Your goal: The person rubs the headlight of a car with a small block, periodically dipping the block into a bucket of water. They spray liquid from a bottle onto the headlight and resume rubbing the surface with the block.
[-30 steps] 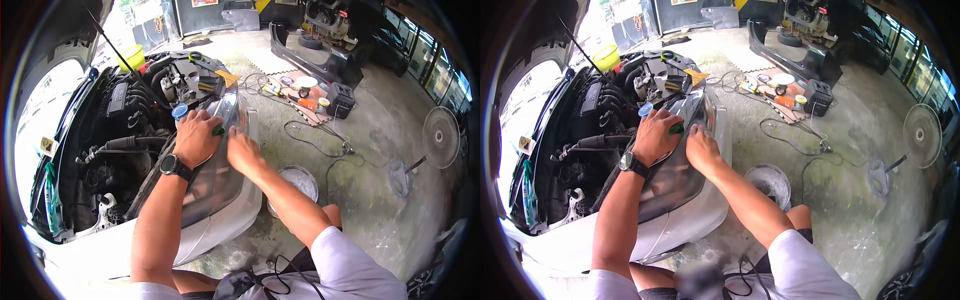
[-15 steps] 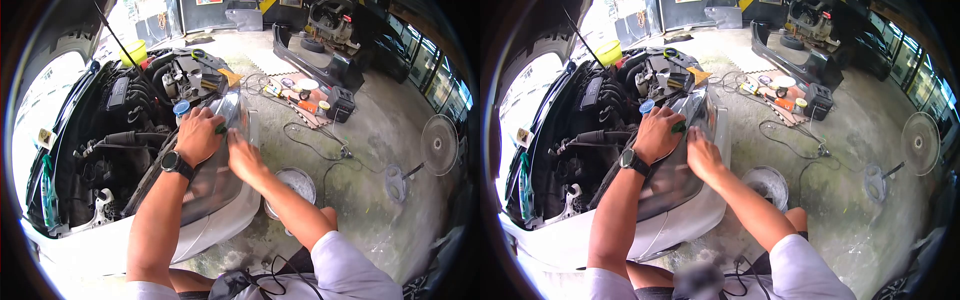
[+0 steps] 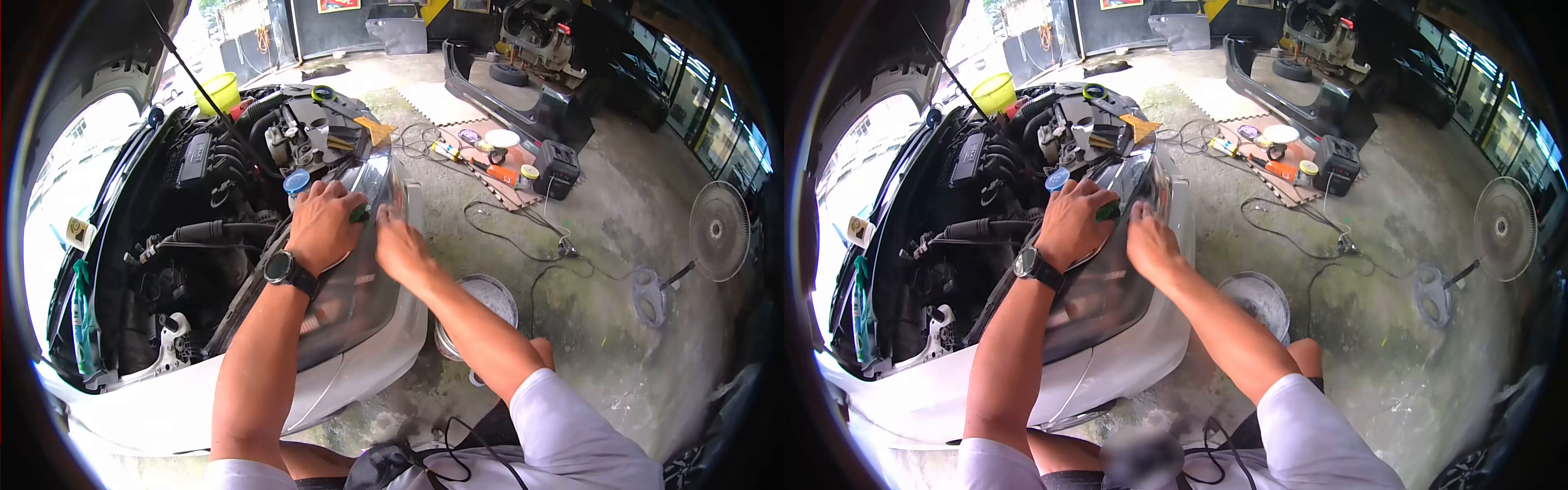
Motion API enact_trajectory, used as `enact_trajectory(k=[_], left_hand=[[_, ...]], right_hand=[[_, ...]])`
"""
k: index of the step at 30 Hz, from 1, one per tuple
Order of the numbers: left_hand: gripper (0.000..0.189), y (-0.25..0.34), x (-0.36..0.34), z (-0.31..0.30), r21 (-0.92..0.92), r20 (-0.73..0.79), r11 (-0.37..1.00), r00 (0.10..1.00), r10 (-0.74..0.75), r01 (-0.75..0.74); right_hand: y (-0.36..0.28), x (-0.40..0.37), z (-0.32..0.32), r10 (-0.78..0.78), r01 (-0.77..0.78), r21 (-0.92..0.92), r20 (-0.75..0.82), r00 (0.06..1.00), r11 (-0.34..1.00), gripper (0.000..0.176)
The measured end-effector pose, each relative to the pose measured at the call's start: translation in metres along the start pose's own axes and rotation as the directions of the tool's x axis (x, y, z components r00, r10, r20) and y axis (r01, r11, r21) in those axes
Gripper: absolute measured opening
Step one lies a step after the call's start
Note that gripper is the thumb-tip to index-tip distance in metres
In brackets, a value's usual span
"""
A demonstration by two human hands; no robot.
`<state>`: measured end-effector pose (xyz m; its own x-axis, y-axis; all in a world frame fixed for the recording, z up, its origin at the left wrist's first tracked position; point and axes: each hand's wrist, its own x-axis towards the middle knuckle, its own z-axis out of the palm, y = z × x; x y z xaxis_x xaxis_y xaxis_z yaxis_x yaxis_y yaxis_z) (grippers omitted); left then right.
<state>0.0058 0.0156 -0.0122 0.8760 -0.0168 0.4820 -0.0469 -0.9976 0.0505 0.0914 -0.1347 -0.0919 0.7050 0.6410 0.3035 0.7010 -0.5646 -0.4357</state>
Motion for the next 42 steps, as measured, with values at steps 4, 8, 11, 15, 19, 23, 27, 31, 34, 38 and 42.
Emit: enact_trajectory(k=[4, 8, 11, 15, 19, 23, 27, 31, 34, 38, 42], left_hand=[[0.041, -0.003, -0.001, 0.005, -0.001, 0.0, 1.0, 1.0, -0.009, 0.009], [0.039, 0.003, -0.002, 0.001, 0.008, 0.01, 1.0, 1.0, 0.002, -0.002], [0.037, 0.0, 0.0, 0.002, -0.009, -0.004, 1.0, 1.0, -0.012, 0.012], [0.038, -0.002, -0.003, 0.006, -0.003, -0.006, 1.0, 1.0, 0.013, -0.013], [0.039, 0.001, -0.001, 0.0, -0.002, -0.03, 1.0, 0.999, 0.014, -0.014], [0.041, -0.001, 0.003, 0.002, 0.0, 0.003, 1.0, 1.0, -0.015, 0.015], [0.042, 0.001, -0.002, 0.003, -0.02, -0.023, 1.0, 1.0, -0.012, 0.011], [0.044, -0.004, -0.003, 0.009, -0.012, -0.048, 1.0, 0.999, 0.025, -0.025], [0.041, -0.004, 0.001, 0.005, -0.064, 0.038, 0.998, 0.999, -0.005, 0.008], [0.038, 0.0, -0.003, 0.005, -0.059, 0.034, 0.998, 0.999, 0.019, -0.017], [0.037, -0.001, -0.001, 0.003, -0.025, 0.027, 0.999, 0.999, 0.023, -0.022]], right_hand=[[-0.011, -0.032, 0.008, -0.169, 0.158, -0.101, -0.103, 0.98, 0.982, 0.053], [0.012, 0.014, 0.003, 0.007, -0.008, 0.025, 0.037, 0.999, 1.0, 0.051], [-0.006, -0.007, 0.002, -0.019, 0.018, -0.066, -0.01, 1.0, 0.998, 0.052], [-0.011, -0.03, 0.009, -0.172, 0.168, -0.05, -0.107, 0.979, 0.985, 0.055], [0.0, 0.005, 0.0, -0.011, 0.013, 0.039, -0.044, 0.999, 0.999, 0.053], [-0.009, -0.035, 0.02, -0.183, 0.161, -0.131, -0.173, 0.968, 0.978, 0.051], [0.009, -0.005, 0.011, -0.035, 0.037, 0.025, -0.065, 0.997, 0.999, 0.052], [-0.008, -0.011, 0.0, -0.018, 0.018, -0.057, -0.016, 1.0, 0.998, 0.053], [-0.016, -0.042, 0.012, -0.196, 0.183, -0.111, -0.123, 0.973, 0.977, 0.056], [0.003, -0.01, 0.009, -0.07, 0.069, -0.018, -0.06, 0.996, 0.997, 0.054], [-0.018, -0.034, 0.002, -0.133, 0.127, -0.074, -0.089, 0.987, 0.989, 0.055]])
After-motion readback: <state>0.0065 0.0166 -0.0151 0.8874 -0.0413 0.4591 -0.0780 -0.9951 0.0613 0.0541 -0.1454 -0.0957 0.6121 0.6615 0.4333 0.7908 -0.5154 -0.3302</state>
